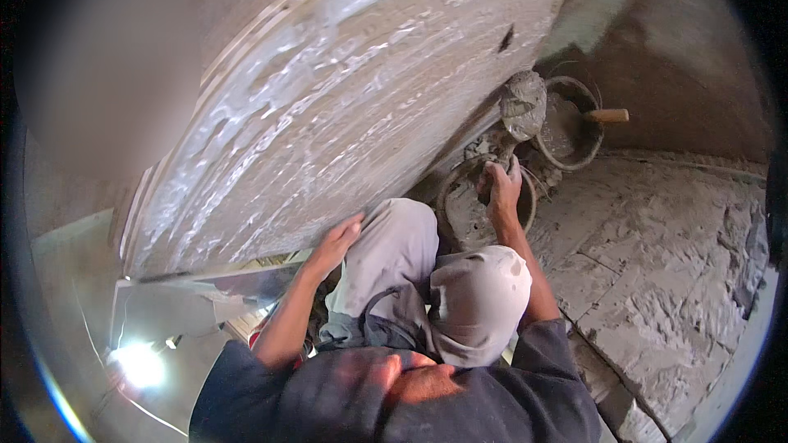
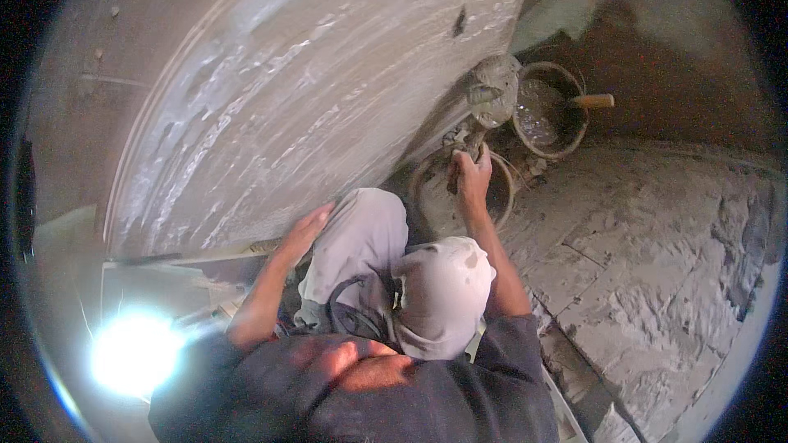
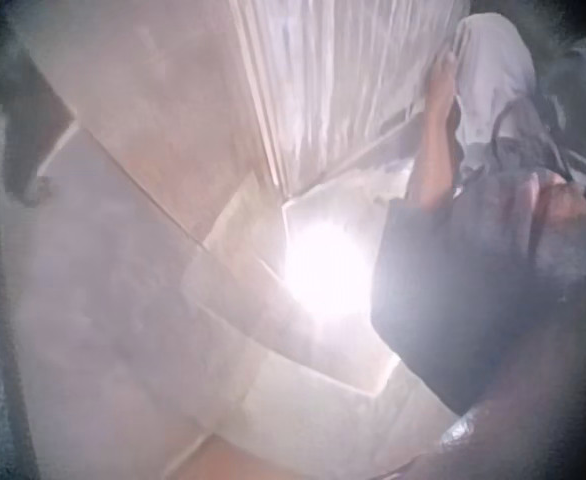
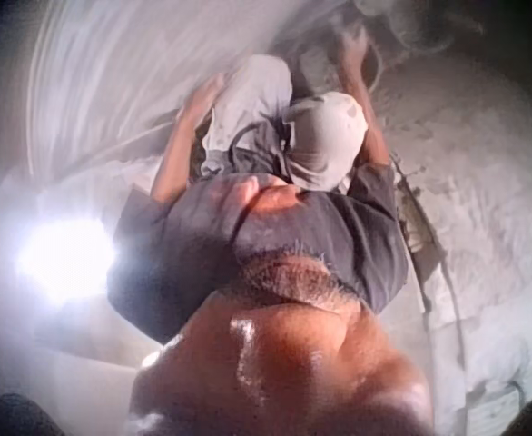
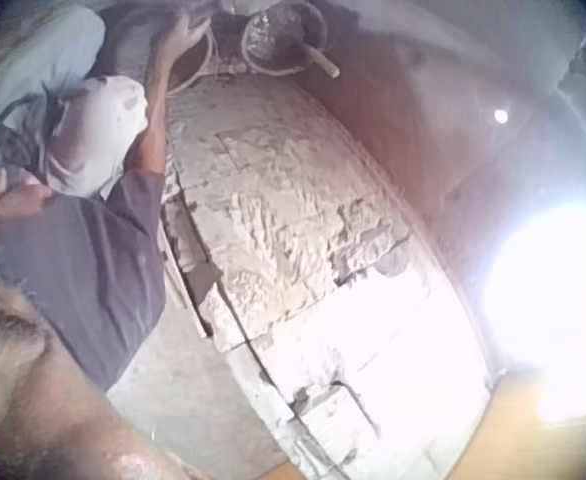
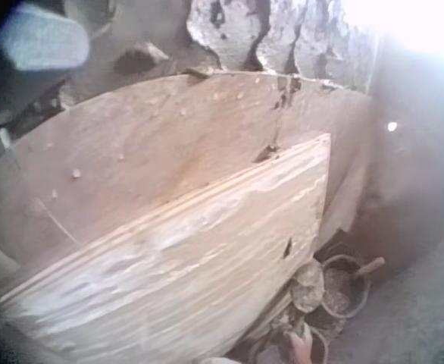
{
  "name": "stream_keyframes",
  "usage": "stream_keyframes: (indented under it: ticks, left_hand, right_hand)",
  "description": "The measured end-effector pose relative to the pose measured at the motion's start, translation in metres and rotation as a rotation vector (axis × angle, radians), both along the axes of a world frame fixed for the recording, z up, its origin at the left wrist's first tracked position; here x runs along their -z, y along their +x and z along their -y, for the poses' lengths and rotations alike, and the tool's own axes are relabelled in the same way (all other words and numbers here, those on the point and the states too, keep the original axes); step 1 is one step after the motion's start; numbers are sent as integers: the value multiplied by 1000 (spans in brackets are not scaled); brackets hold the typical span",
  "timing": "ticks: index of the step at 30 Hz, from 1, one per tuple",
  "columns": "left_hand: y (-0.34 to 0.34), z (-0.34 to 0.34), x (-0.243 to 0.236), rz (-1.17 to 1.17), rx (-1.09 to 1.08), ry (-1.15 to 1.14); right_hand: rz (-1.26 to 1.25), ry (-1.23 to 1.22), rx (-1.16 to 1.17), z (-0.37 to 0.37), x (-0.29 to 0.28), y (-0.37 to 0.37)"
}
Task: The person applies mortar to the back of a large tile using a trowel, scooping the material from a bucket and spreading it across the surface.
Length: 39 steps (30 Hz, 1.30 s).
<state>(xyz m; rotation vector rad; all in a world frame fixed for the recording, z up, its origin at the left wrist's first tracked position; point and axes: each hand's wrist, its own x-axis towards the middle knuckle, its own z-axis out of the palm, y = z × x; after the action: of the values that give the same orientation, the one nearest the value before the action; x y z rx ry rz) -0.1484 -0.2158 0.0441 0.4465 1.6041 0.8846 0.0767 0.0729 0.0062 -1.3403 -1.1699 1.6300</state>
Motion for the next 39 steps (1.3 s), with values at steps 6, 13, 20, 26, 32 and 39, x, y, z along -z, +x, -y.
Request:
stream_keyframes:
  ticks: [6,13,20,26,32,39]
  left_hand:
    - [-11,97,-40,-225,-329,-3]
    - [-14,129,-89,-383,-789,92]
    - [-11,124,-104,-664,-861,242]
    - [-16,81,-113,-712,-831,292]
    - [-27,101,-90,-794,-682,110]
    - [38,51,-88,-439,-390,383]
  right_hand:
    - [289,333,61,1,-10,-33]
    - [68,371,-22,-16,-93,-68]
    - [316,718,-108,-21,-165,-114]
    - [455,922,-236,-21,-167,-97]
    - [560,792,-558,2,-102,-6]
    - [639,252,-188,88,-45,126]
